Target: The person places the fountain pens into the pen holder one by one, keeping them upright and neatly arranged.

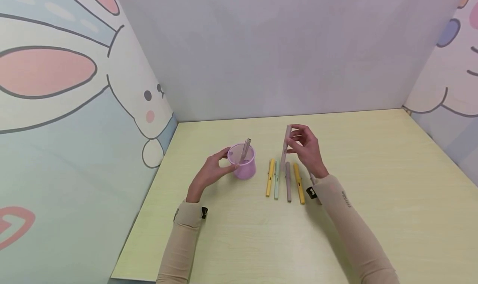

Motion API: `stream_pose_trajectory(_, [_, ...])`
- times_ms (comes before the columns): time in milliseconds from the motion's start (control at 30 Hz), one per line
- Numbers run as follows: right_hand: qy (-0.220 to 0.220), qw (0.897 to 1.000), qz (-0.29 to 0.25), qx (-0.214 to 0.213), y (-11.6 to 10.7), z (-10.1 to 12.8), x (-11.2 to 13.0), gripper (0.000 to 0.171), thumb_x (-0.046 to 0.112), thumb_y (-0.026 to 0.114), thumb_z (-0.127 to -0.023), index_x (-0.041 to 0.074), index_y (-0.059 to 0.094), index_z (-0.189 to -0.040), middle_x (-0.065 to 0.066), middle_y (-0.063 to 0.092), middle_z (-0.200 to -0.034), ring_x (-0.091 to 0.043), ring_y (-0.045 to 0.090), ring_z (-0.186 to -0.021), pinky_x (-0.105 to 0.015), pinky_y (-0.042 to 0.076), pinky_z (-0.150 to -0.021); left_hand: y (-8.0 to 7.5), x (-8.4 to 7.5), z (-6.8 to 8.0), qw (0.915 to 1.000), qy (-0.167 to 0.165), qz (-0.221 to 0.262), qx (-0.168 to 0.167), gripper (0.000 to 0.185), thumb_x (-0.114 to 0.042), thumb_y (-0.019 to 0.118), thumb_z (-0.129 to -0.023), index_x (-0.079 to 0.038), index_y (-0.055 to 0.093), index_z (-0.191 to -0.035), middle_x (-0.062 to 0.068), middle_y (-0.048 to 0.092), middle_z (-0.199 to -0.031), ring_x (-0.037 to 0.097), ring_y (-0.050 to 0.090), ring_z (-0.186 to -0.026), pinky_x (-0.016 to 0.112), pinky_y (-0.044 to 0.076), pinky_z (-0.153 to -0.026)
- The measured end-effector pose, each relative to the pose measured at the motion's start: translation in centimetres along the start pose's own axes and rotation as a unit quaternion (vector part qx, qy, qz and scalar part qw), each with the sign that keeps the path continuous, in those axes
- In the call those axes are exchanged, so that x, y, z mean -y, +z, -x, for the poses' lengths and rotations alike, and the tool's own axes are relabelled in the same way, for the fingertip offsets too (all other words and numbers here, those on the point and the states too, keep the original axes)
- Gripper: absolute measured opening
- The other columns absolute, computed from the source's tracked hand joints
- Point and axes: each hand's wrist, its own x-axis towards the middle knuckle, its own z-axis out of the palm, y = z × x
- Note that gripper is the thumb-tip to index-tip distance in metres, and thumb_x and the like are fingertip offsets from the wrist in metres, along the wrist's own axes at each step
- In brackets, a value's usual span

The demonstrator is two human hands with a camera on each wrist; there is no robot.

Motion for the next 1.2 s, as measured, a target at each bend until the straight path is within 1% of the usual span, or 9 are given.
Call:
stream_pose_trajectory(200, [0.0,1.0,-0.004,0.008,0.5,-0.3,-0.2,0.045,-0.009,0.065,-0.097,-0.008,0.049,-0.139,-0.014,0.059,-0.108,-0.017,0.063,-0.087,-0.035,0.062,-0.064,0.0,0.1,-0.1,1.0,-0.003,-0.005,0.0,0.074,-0.036,0.076,-0.095,-0.01,0.046,-0.156,0.011,0.062,-0.139,0.03,0.052,-0.132,0.061,0.038,-0.11])
stream_pose_trajectory(467, [0.002,1.0,0.0,0.016,1.0,-0.4,-0.5,0.045,-0.008,0.063,-0.099,-0.008,0.048,-0.141,-0.015,0.058,-0.11,-0.016,0.062,-0.09,-0.034,0.062,-0.065,0.0,0.2,-0.2,1.0,0.002,-0.009,0.004,0.073,-0.035,0.077,-0.095,-0.01,0.046,-0.156,0.01,0.062,-0.138,0.03,0.053,-0.13,0.06,0.039,-0.109])
stream_pose_trajectory(767, [-0.006,1.0,-0.024,0.018,2.2,-0.7,-0.6,0.043,-0.01,0.063,-0.098,-0.01,0.048,-0.138,-0.012,0.058,-0.107,-0.017,0.063,-0.089,-0.035,0.062,-0.065,0.1,0.3,-0.2,1.0,0.002,-0.006,0.003,0.074,-0.035,0.077,-0.094,-0.009,0.045,-0.156,0.011,0.062,-0.139,0.03,0.053,-0.131,0.06,0.04,-0.109])
stream_pose_trajectory(933, [-0.004,0.999,-0.027,0.018,3.0,-0.8,-0.4,0.044,-0.01,0.062,-0.098,-0.011,0.047,-0.139,-0.013,0.058,-0.107,-0.016,0.062,-0.089,-0.033,0.062,-0.065,0.1,0.4,-0.2,1.0,0.005,-0.002,0.005,0.074,-0.036,0.077,-0.094,-0.01,0.046,-0.156,0.01,0.062,-0.139,0.03,0.053,-0.131,0.062,0.038,-0.11])
stream_pose_trajectory(1200, [-0.007,0.999,-0.036,0.017,4.2,-1.2,0.0,0.043,-0.012,0.063,-0.097,-0.01,0.048,-0.138,-0.015,0.057,-0.108,-0.016,0.063,-0.089,-0.034,0.062,-0.064,0.1,0.4,-0.3,1.0,0.007,0.001,0.002,0.074,-0.035,0.077,-0.094,-0.009,0.046,-0.156,0.01,0.062,-0.139,0.03,0.053,-0.131,0.062,0.038,-0.11])
